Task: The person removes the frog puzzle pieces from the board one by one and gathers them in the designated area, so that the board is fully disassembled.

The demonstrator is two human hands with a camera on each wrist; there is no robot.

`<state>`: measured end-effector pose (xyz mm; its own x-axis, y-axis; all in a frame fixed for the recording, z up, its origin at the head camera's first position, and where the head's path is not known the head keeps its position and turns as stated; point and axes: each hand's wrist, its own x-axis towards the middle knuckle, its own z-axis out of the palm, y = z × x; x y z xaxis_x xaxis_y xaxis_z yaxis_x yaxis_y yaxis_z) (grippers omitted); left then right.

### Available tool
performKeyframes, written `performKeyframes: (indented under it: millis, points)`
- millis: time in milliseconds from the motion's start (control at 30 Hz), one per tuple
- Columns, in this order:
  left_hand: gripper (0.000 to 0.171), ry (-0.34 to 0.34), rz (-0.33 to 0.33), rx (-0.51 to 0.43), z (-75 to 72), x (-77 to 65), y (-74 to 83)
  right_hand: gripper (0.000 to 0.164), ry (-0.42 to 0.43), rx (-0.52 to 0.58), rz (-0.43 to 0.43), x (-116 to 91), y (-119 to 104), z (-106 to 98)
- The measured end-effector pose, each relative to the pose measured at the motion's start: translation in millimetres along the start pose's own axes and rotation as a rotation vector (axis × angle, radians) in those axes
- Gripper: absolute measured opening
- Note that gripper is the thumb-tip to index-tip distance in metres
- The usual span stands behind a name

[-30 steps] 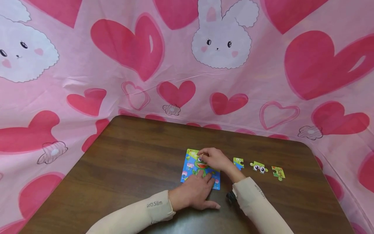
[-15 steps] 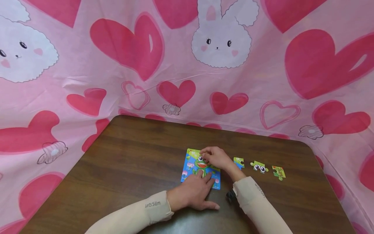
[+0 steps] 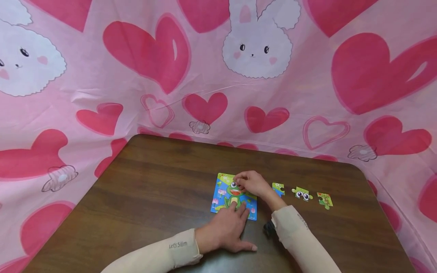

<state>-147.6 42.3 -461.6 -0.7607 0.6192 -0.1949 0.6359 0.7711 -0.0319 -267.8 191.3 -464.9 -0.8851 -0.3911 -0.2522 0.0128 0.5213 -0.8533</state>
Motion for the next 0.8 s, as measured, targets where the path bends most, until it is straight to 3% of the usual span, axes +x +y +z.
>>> performKeyframes:
  millis: [800]
  points:
    - [0.101, -0.021, 0.025, -0.024, -1.6, 3.1, -5.2, 0.031, -0.009, 0.056, -0.033, 2.3, 9.4, 0.2]
